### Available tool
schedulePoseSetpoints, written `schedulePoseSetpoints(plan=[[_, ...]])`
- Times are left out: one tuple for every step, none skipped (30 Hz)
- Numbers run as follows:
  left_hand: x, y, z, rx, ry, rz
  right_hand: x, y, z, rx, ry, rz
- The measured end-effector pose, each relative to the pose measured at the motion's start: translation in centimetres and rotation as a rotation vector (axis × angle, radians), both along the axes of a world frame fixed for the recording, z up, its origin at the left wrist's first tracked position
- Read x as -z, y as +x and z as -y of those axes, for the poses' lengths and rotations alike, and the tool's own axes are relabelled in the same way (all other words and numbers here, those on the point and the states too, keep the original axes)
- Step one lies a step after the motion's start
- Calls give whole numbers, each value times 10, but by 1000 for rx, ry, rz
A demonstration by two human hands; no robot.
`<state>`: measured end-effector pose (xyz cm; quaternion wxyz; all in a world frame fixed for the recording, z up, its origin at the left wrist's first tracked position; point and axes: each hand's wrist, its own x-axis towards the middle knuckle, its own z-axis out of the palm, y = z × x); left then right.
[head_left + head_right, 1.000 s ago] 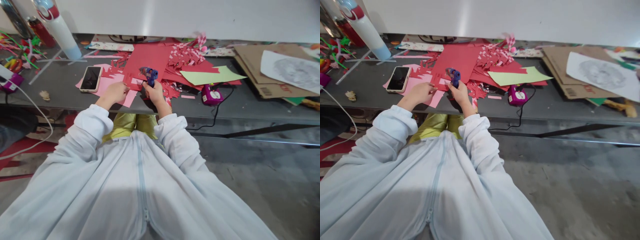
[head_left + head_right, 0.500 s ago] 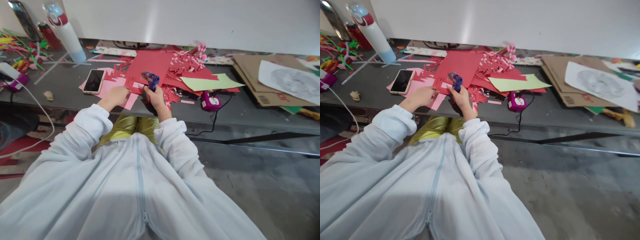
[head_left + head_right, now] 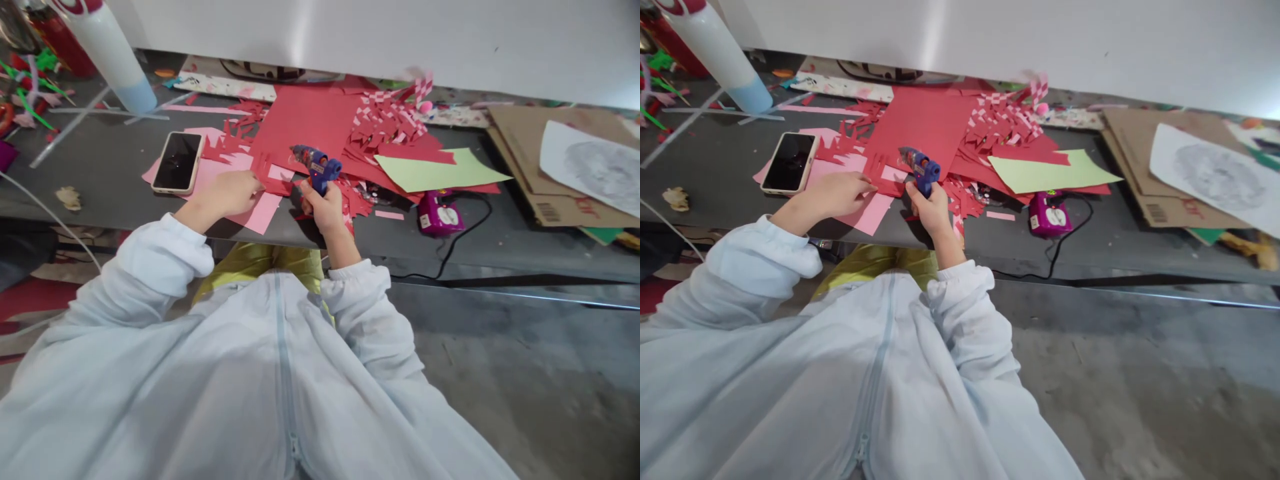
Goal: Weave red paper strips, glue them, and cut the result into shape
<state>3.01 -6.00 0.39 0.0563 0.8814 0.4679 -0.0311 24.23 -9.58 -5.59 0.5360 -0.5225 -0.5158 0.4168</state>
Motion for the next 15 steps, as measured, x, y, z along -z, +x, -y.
schedulePoseSetpoints(plan=[[-2,0,-2,39,5,-34,-2,0,2,9,-6,-16],[-3,0,-4,63,12,-53,-3,0,4,12,-16,-38],[-5,0,-6,85,12,-69,-5,0,5,29,-21,-58],[-6,0,-8,96,6,-85,-7,0,7,40,-23,-79],[-8,1,-10,96,4,-102,-9,0,9,52,-20,-103],[-9,1,-13,100,-6,-116,-10,-1,11,51,-25,-124],[-12,1,-16,113,-21,-126,-11,-1,12,59,-24,-139],[-15,0,-19,116,-40,-129,-12,-1,13,56,-29,-145],[-19,-1,-23,108,-65,-121,-12,-1,14,73,-31,-155],[-24,-2,-27,94,-93,-112,-12,-1,15,78,-37,-169],[-29,-3,-31,83,-118,-93,-12,0,15,83,-39,-185],[-34,-4,-35,104,-148,-58,-12,0,15,91,-34,-203],[-39,-5,-38,102,-166,-26,-12,0,15,89,-30,-218],[-43,-6,-41,96,-174,4,-13,0,16,82,-29,-229],[-45,-7,-44,71,-151,33,-13,-1,16,72,-26,-239]])
